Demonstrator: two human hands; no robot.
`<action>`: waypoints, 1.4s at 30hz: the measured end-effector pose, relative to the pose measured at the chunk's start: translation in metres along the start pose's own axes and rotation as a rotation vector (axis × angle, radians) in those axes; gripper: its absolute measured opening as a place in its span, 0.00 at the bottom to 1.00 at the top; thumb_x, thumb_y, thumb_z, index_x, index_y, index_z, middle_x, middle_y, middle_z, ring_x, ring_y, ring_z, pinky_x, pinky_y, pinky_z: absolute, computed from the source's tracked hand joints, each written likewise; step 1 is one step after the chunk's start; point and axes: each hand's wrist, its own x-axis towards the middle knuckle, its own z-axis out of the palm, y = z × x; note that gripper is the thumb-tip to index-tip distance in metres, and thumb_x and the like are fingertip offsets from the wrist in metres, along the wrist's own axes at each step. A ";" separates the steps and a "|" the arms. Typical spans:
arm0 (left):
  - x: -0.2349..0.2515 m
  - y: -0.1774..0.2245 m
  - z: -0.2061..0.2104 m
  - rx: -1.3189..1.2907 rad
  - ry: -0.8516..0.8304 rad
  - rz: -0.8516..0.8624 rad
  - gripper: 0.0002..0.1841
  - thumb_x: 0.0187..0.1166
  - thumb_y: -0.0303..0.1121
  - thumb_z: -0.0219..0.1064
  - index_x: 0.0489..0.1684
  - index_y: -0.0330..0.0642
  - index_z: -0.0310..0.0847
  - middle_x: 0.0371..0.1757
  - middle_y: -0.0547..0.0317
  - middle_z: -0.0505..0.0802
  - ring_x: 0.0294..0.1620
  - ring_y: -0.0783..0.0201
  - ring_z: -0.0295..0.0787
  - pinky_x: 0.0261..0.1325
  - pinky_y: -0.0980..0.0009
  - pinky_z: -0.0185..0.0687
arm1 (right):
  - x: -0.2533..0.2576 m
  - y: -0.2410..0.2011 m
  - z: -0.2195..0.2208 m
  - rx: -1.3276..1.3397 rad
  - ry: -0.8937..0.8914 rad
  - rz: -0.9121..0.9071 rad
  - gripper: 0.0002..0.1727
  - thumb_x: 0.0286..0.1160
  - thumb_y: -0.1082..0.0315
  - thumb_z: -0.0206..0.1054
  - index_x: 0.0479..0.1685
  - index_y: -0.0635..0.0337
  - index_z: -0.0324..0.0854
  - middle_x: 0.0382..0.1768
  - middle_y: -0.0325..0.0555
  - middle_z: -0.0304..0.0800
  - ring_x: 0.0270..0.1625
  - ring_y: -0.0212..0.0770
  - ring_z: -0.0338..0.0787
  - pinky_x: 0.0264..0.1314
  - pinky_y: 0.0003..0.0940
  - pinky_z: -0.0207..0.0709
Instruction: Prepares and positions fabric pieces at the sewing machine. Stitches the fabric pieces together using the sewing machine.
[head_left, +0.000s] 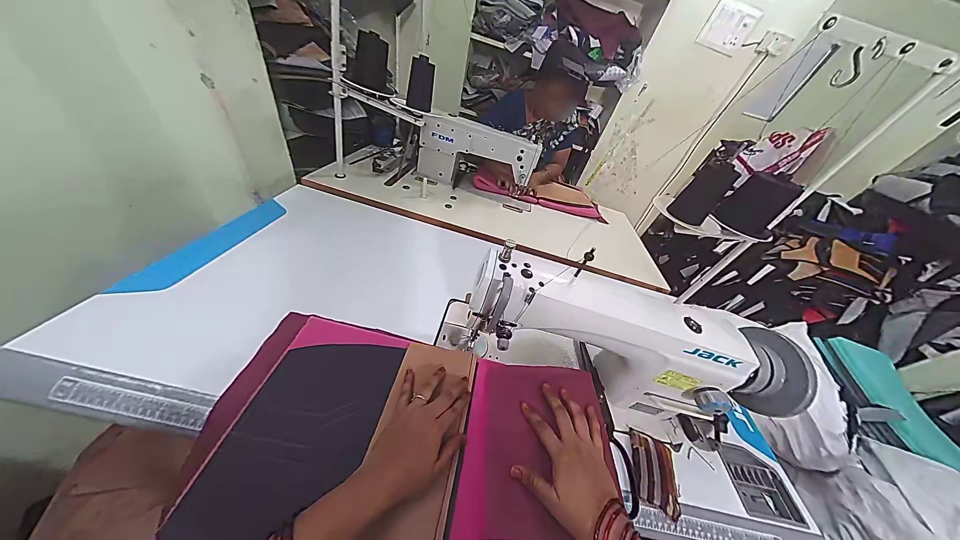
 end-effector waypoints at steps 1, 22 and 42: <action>0.000 0.000 0.000 0.002 -0.009 0.001 0.29 0.85 0.50 0.56 0.82 0.47 0.77 0.88 0.61 0.75 0.92 0.38 0.56 0.82 0.18 0.35 | 0.002 0.001 -0.004 0.016 -0.030 0.003 0.48 0.66 0.19 0.50 0.82 0.36 0.77 0.89 0.54 0.65 0.90 0.71 0.61 0.83 0.82 0.46; 0.000 -0.001 0.010 0.042 0.106 0.039 0.29 0.83 0.51 0.52 0.75 0.46 0.83 0.83 0.58 0.81 0.88 0.37 0.65 0.77 0.15 0.44 | 0.009 0.200 -0.127 0.105 0.803 0.915 0.30 0.90 0.66 0.53 0.86 0.76 0.60 0.81 0.83 0.65 0.84 0.78 0.67 0.85 0.68 0.58; 0.000 0.003 0.008 0.067 0.080 0.012 0.29 0.83 0.50 0.52 0.77 0.47 0.81 0.85 0.59 0.78 0.90 0.37 0.62 0.78 0.16 0.43 | -0.027 0.211 -0.086 0.323 0.969 0.932 0.26 0.94 0.64 0.49 0.75 0.81 0.72 0.70 0.80 0.80 0.78 0.68 0.79 0.85 0.57 0.61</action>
